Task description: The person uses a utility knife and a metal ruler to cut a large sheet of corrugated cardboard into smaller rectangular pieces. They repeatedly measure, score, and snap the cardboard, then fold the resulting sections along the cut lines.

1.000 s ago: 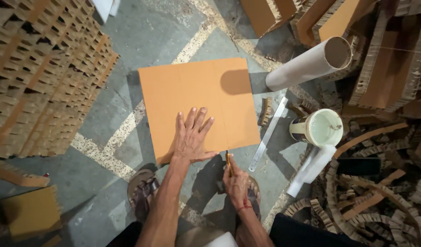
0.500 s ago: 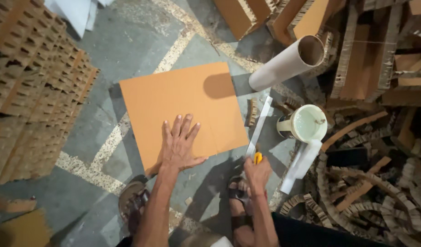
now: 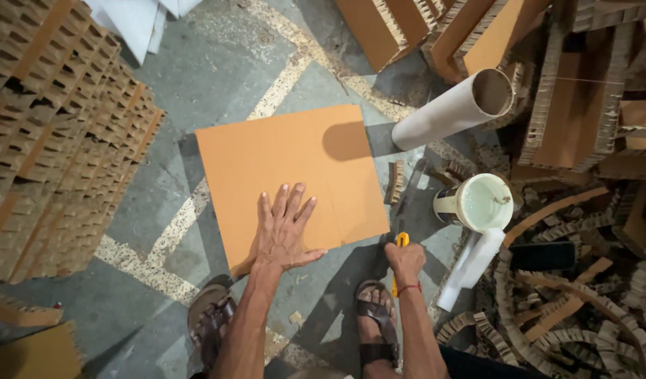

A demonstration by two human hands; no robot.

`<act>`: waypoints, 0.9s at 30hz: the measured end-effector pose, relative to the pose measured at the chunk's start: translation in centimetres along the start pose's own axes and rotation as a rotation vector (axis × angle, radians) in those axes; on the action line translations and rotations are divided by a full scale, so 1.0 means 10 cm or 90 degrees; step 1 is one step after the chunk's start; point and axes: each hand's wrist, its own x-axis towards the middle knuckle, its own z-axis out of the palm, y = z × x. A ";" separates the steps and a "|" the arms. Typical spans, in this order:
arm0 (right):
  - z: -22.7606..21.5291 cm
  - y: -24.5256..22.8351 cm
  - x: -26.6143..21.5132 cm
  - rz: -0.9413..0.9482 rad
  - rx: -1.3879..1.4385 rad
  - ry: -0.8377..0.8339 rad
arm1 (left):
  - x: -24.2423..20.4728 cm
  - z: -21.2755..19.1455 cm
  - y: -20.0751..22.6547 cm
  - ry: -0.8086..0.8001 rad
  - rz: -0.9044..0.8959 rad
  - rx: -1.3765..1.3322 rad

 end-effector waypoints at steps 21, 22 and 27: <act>-0.52 -1.35 -1.96 -0.212 0.380 -0.033 | -0.31 0.23 -0.74 0.242 -0.030 -0.253; -0.48 -1.30 -2.00 -0.162 0.380 -0.038 | -0.33 0.20 -0.74 0.215 -0.042 -0.237; -0.19 -0.94 -2.09 -0.103 0.392 -0.144 | -0.28 0.13 -0.71 0.205 -0.064 -0.263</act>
